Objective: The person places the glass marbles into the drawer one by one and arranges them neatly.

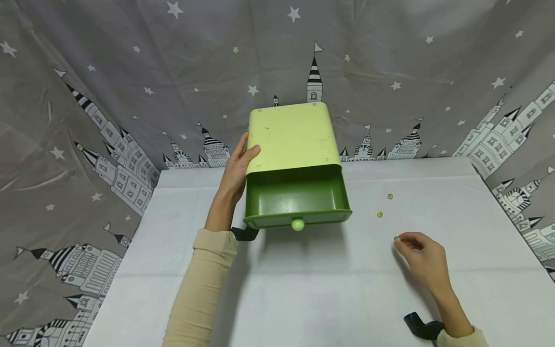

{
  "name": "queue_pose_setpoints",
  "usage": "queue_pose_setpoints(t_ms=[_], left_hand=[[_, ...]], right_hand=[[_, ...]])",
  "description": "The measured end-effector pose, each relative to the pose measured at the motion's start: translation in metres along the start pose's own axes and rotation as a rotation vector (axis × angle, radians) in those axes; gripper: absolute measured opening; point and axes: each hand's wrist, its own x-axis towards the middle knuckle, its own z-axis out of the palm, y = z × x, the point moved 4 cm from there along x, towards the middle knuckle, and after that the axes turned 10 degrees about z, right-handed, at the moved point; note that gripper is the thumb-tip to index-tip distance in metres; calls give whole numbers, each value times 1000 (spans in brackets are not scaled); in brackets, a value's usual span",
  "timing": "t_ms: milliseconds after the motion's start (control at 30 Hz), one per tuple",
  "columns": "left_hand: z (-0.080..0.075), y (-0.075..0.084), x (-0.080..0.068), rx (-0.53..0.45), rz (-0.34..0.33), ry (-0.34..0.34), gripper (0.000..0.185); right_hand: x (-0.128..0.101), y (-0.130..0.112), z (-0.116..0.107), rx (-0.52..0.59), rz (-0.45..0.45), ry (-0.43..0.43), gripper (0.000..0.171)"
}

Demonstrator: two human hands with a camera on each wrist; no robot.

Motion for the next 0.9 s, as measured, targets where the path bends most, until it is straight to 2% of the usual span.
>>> queue_pose_setpoints(t_ms=[900], left_hand=[[0,1,-1,6,-1,0,73]], right_hand=[[5,-25,-13,56,-57,101,11]])
